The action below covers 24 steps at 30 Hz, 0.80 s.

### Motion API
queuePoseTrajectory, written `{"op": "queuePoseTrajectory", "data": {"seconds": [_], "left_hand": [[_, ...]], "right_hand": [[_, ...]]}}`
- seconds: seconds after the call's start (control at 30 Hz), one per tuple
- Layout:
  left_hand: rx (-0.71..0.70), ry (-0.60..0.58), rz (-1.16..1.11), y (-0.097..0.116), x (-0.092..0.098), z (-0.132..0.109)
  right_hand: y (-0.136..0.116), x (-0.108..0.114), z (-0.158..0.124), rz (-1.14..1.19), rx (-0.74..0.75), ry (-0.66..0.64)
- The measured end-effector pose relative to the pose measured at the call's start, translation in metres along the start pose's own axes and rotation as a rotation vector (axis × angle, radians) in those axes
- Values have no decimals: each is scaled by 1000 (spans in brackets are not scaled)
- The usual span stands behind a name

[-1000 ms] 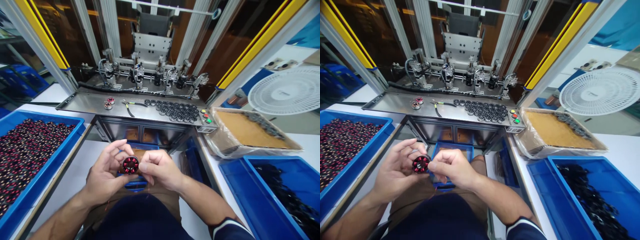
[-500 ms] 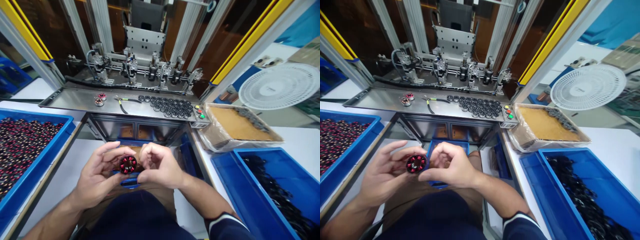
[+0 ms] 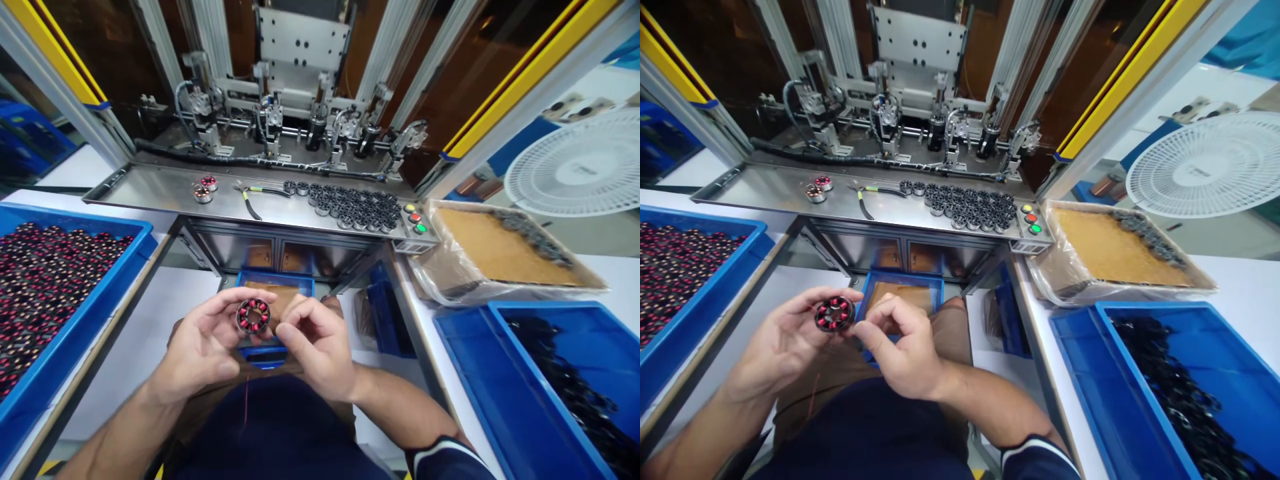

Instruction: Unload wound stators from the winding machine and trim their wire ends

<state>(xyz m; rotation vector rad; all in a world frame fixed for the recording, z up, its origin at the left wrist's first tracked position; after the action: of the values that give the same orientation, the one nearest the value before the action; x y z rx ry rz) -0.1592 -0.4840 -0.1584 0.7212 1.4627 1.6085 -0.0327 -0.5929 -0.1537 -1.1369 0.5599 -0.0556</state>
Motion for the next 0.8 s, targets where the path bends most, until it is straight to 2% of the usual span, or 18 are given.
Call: {"op": "queuePoseTrajectory", "data": {"seconds": [0.13, 0.23, 0.5, 0.67, 0.8], "left_hand": [[0, 207, 135, -5, 0, -1], [-41, 295, 306, -3, -3, -4], [-293, 326, 566, 3, -10, -14], [-299, 364, 584, 2, -9, -15], [-275, 358, 607, 0, -7, -16]], "right_hand": [[7, -1, -4, -68, 13, -6], [11, 0, -6, -41, -29, 8], [15, -5, -1, 95, -74, -58], [34, -8, -10, 266, -180, 158], [33, -6, -11, 190, -117, 173]]}}
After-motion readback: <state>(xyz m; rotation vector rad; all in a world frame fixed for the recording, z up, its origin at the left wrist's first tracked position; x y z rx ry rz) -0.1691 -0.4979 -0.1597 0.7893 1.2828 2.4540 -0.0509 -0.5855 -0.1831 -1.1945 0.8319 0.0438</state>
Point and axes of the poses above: each hand's wrist, its own z-axis towards the middle knuckle, its own x-axis out of the back of the hand, y = z × x, the point moved 3 cm from there along z, towards the middle knuckle, and after that the axes turned 15 degrees about z, right-handed, at the moved point
